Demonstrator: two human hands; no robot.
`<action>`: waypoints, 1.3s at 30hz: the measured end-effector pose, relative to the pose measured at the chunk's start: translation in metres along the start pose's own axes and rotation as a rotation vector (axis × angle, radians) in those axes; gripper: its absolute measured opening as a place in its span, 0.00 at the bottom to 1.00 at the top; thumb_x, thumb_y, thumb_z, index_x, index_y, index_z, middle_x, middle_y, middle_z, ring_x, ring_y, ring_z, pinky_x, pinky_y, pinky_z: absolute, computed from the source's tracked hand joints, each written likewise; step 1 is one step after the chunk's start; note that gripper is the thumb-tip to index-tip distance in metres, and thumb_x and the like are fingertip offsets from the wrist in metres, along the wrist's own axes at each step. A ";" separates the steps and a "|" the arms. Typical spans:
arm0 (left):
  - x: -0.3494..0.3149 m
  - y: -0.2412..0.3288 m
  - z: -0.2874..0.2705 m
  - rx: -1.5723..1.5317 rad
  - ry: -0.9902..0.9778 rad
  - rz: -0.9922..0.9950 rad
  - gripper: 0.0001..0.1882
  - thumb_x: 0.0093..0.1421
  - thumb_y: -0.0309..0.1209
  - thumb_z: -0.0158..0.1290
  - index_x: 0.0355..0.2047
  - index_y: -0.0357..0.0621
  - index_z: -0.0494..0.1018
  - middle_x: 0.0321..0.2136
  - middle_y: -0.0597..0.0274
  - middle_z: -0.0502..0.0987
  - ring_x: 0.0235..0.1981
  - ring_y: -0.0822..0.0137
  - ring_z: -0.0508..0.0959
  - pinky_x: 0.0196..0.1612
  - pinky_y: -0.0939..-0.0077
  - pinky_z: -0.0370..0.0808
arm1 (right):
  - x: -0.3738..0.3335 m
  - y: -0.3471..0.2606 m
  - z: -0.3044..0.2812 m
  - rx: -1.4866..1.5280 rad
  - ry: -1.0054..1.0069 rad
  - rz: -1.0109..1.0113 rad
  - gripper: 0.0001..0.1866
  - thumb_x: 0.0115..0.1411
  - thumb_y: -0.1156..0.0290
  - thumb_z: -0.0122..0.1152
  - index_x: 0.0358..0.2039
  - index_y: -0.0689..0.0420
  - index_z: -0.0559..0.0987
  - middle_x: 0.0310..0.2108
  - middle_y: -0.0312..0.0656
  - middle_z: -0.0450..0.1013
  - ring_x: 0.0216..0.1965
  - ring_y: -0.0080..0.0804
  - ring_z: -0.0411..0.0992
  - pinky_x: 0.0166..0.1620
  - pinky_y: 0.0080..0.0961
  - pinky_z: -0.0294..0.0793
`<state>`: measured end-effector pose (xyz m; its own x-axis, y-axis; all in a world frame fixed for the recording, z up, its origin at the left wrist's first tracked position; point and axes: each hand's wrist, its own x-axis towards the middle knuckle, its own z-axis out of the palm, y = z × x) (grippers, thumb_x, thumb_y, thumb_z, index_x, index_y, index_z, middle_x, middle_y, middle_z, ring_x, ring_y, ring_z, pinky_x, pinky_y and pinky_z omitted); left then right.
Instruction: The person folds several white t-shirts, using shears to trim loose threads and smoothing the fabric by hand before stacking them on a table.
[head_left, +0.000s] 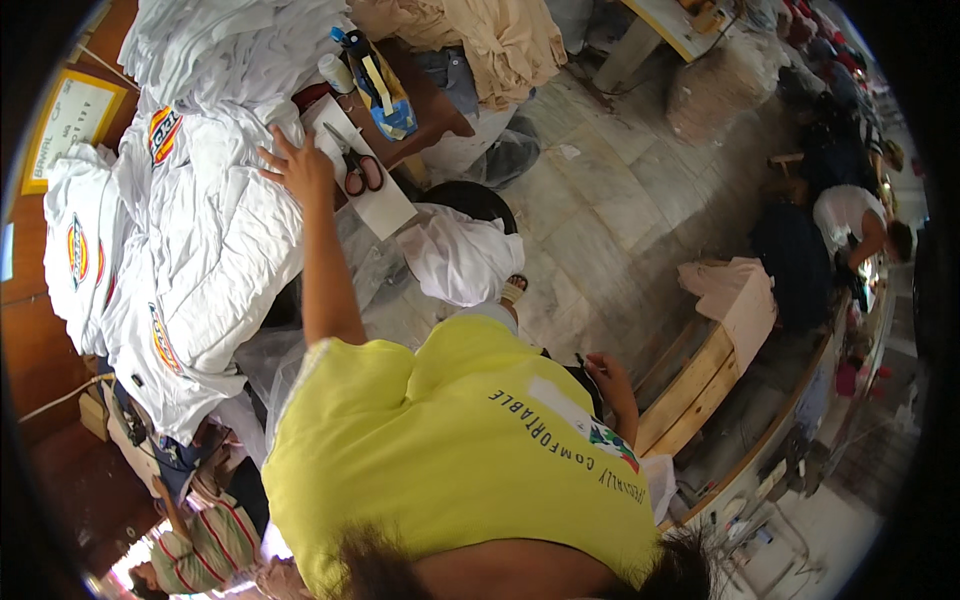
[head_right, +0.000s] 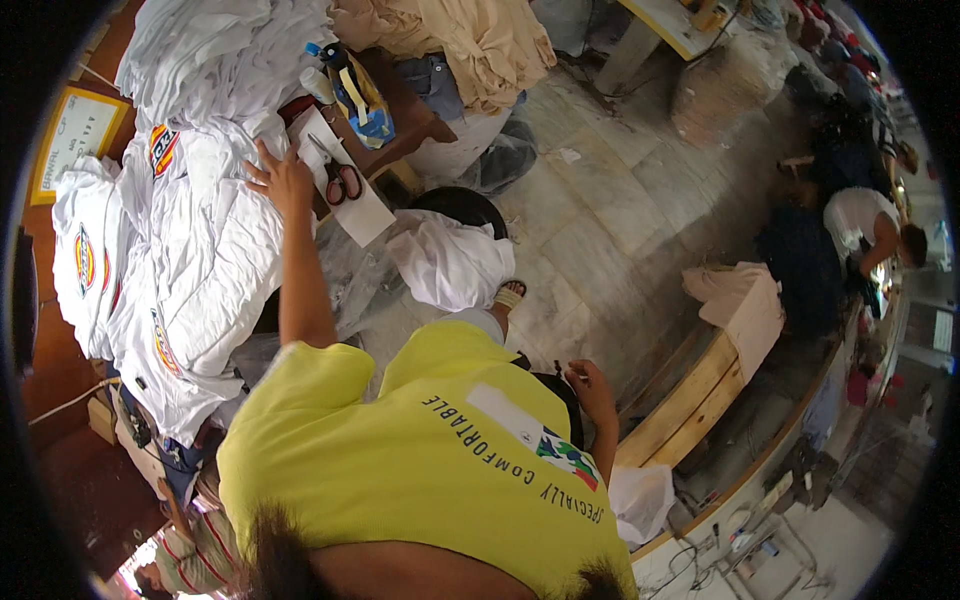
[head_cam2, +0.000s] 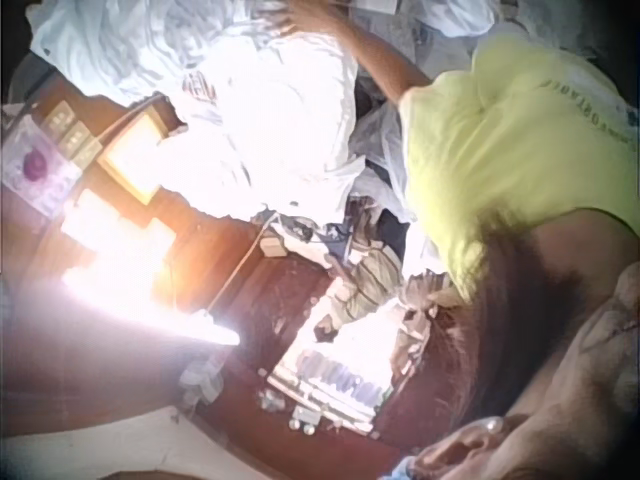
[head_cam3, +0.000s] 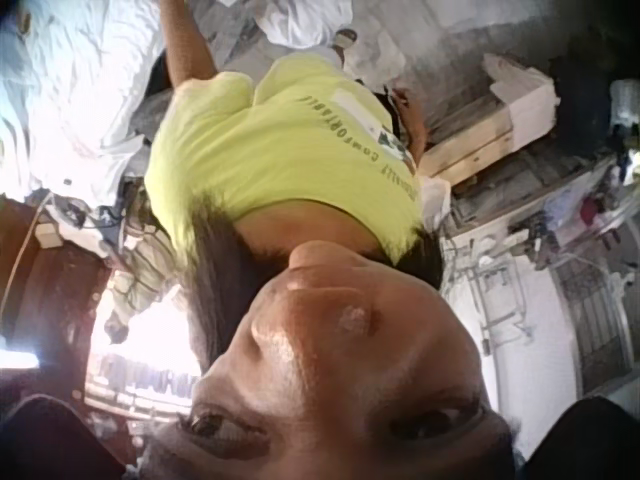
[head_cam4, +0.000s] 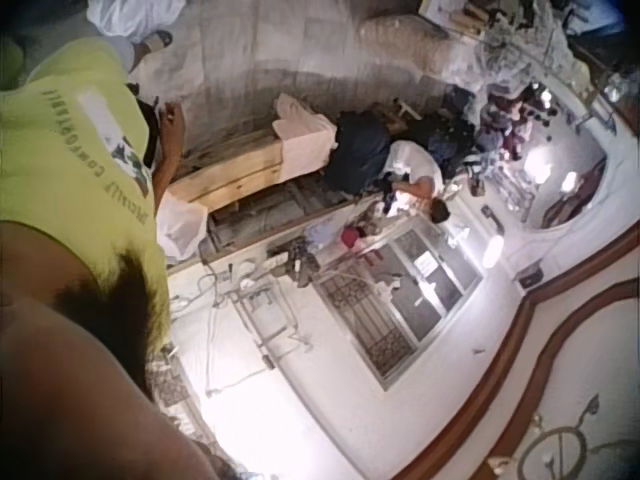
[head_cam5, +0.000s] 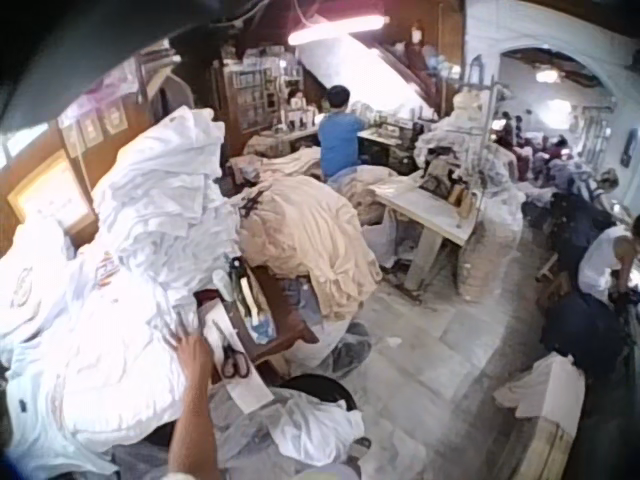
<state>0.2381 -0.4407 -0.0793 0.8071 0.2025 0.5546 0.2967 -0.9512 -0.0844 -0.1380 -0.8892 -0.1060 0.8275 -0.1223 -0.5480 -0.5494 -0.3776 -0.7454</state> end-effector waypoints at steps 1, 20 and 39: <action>0.012 -0.005 0.011 0.063 -0.077 -0.030 0.17 0.51 0.32 0.45 0.43 0.60 0.72 0.57 0.55 0.54 0.56 0.35 0.50 0.53 0.37 0.49 | 0.004 0.001 -0.011 -0.027 0.011 -0.023 0.14 0.57 0.65 0.54 0.41 0.59 0.71 0.37 0.40 0.72 0.37 0.30 0.69 0.39 0.24 0.67; 0.069 -0.064 0.038 0.395 -0.270 -0.217 0.24 0.52 0.31 0.46 0.51 0.59 0.64 0.58 0.62 0.57 0.59 0.53 0.53 0.55 0.45 0.52 | 0.068 -0.003 -0.146 -0.202 0.044 0.004 0.12 0.56 0.70 0.53 0.40 0.60 0.71 0.35 0.43 0.71 0.37 0.29 0.70 0.39 0.24 0.68; 0.120 -0.082 0.085 0.045 -0.677 0.253 0.20 0.51 0.33 0.49 0.45 0.42 0.65 0.37 0.48 0.73 0.37 0.49 0.74 0.40 0.56 0.69 | 0.157 -0.016 -0.100 -0.403 -0.147 -0.083 0.15 0.55 0.63 0.54 0.39 0.59 0.72 0.36 0.45 0.72 0.34 0.38 0.71 0.37 0.28 0.69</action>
<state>0.3540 -0.3187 -0.0758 0.9887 0.0910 -0.1191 0.0680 -0.9805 -0.1846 0.0121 -0.9936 -0.1419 0.8254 0.0447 -0.5628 -0.3688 -0.7121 -0.5974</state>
